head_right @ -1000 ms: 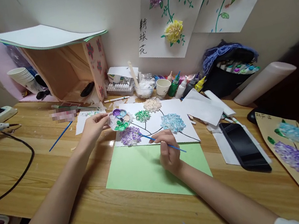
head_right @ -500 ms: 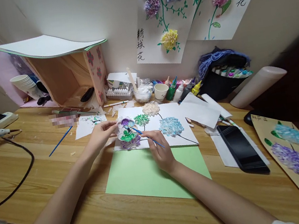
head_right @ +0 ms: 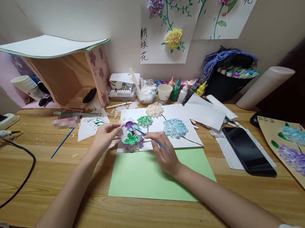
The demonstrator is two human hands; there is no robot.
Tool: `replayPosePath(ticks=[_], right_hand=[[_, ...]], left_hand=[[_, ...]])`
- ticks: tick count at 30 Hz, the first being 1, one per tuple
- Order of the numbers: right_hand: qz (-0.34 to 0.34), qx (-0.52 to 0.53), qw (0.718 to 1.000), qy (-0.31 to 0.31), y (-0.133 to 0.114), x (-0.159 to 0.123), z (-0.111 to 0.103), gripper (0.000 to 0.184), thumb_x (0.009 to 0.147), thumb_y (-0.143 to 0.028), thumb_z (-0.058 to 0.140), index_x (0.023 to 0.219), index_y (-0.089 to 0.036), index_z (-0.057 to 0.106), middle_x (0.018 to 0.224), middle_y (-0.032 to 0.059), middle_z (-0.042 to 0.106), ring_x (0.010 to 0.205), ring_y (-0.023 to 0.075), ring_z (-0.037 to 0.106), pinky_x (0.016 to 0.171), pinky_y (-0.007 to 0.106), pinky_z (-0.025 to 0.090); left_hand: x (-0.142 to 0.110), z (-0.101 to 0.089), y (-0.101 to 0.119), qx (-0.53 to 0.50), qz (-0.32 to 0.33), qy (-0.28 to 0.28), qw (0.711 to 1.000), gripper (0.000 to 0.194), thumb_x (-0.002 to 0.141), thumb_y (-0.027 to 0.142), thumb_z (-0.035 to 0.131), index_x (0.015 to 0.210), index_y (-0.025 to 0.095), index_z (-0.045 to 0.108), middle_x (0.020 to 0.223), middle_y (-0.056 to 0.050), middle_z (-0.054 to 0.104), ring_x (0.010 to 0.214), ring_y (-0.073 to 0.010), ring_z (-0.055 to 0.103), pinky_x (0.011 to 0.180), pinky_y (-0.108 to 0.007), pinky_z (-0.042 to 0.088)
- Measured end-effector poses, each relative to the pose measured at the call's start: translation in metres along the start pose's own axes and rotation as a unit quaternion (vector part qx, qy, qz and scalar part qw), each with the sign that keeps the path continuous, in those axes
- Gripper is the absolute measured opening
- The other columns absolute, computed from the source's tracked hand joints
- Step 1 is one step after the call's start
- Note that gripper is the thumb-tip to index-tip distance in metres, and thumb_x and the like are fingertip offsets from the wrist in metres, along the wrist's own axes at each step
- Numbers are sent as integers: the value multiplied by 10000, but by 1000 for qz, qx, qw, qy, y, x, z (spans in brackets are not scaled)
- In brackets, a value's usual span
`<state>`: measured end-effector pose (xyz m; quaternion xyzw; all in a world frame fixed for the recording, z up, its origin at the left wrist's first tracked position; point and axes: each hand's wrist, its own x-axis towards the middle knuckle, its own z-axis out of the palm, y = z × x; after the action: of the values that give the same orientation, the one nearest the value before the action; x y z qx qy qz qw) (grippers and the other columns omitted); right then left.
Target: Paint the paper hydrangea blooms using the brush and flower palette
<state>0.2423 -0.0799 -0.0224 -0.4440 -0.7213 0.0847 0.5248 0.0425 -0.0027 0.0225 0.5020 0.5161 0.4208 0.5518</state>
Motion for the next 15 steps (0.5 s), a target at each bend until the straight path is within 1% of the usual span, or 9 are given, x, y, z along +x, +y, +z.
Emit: replayPosePath(ticks=[5,10,15], right_hand=[[-8,3,1000,28,0,0,0,245,944,-193,363,1032,-256,583,990,45,666,986,213,597,822,380,480],[-3,-9,1000,14,0,0,0,237,943,-192,375,1025,-252,589,969,42,667,971,208,600,818,371,483],[-24,-1,999,36,0,-1,-1,245,940,-176,378,1034,-259,589,973,39,669,971,206,600,817,375,480]], left_hand=[[-1,0,1,0,0,0,1000,222,606,296,710,766,143,683,747,-28,698,698,-155,634,618,-266,535],[-1,0,1,-1,-2,6,1000,224,607,283,710,775,137,687,756,-33,697,712,-158,635,608,-261,533],[-1,0,2,3,-1,6,1000,211,615,272,697,775,135,689,725,-21,686,673,-140,618,611,-259,532]])
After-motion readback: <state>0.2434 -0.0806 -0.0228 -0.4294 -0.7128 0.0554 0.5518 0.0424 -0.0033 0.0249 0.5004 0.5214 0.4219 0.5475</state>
